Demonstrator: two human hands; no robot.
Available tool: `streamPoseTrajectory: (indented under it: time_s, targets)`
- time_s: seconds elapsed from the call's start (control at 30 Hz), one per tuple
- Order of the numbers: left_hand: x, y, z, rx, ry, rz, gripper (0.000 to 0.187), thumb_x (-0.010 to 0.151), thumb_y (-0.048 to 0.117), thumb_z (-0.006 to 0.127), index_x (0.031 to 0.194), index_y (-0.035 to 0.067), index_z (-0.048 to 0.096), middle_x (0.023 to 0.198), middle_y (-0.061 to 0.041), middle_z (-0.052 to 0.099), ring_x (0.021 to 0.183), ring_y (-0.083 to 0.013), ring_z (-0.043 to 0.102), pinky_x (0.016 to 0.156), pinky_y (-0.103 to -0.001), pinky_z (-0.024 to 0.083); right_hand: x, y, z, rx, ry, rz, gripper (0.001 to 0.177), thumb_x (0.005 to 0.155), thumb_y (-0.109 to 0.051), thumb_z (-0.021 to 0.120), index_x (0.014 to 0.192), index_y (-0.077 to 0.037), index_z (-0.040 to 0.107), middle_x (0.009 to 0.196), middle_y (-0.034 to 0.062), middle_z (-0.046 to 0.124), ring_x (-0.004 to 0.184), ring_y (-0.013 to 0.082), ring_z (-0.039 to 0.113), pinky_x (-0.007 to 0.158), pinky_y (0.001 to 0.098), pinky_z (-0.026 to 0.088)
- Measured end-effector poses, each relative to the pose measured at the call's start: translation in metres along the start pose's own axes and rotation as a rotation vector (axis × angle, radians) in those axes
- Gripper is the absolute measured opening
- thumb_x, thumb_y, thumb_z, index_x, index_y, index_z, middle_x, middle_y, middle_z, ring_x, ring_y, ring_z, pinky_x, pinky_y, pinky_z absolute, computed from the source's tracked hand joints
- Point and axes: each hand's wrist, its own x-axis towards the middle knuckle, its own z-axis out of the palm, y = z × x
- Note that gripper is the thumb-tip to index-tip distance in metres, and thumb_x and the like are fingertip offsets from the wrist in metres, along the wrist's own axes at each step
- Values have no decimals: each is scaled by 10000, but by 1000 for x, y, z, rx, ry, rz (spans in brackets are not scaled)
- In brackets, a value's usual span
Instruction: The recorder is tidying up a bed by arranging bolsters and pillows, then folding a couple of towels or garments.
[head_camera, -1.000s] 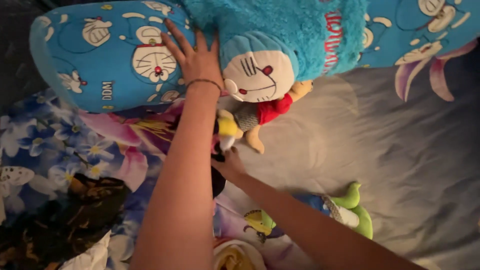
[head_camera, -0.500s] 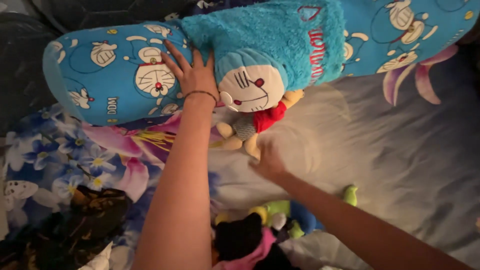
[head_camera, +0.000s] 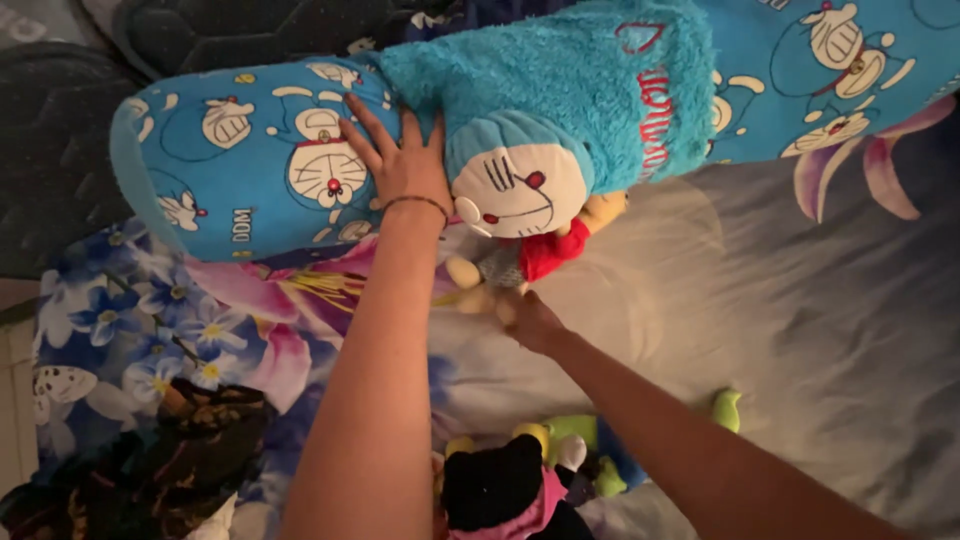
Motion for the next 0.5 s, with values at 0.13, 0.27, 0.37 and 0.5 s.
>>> streamPoseTrajectory:
  time_s: [0.13, 0.27, 0.37, 0.5]
  targets:
    - [-5, 2, 12, -162, -18, 42, 971, 728, 117, 823, 1578, 306, 392, 1654, -148, 282, 1488, -583, -65, 1161, -732, -93, -37, 13, 34, -65, 121, 37, 587, 776, -283, 768, 1273, -78, 533, 1010, 211, 671, 884, 401, 689, 765, 543, 573]
    - [3, 4, 21, -192, 121, -40, 1016, 600, 104, 837, 1510, 381, 479, 1652, -57, 307, 1499, -543, -46, 1149, -681, -60, -54, 2, 19, -280, -36, -223, 404, 851, -291, 746, 1179, -93, 617, 997, 167, 673, 951, 360, 659, 806, 517, 546]
    - [-7, 0, 1, -202, 48, 46, 774, 779, 275, 767, 1506, 260, 500, 1619, -171, 313, 1469, -589, -50, 1160, -738, -58, -88, -5, 7, -431, -205, -397, 309, 924, -291, 731, 1150, -101, 639, 1018, 143, 659, 999, 327, 640, 841, 495, 525]
    - [-11, -2, 18, -243, 99, 66, 773, 750, 306, 766, 1485, 234, 536, 1564, -158, 383, 1467, -617, 31, 1157, -745, -24, -77, -29, -122, -96, -90, -290, 300, 895, -193, 640, 1180, -102, 655, 1093, 100, 691, 1063, 268, 664, 913, 435, 529]
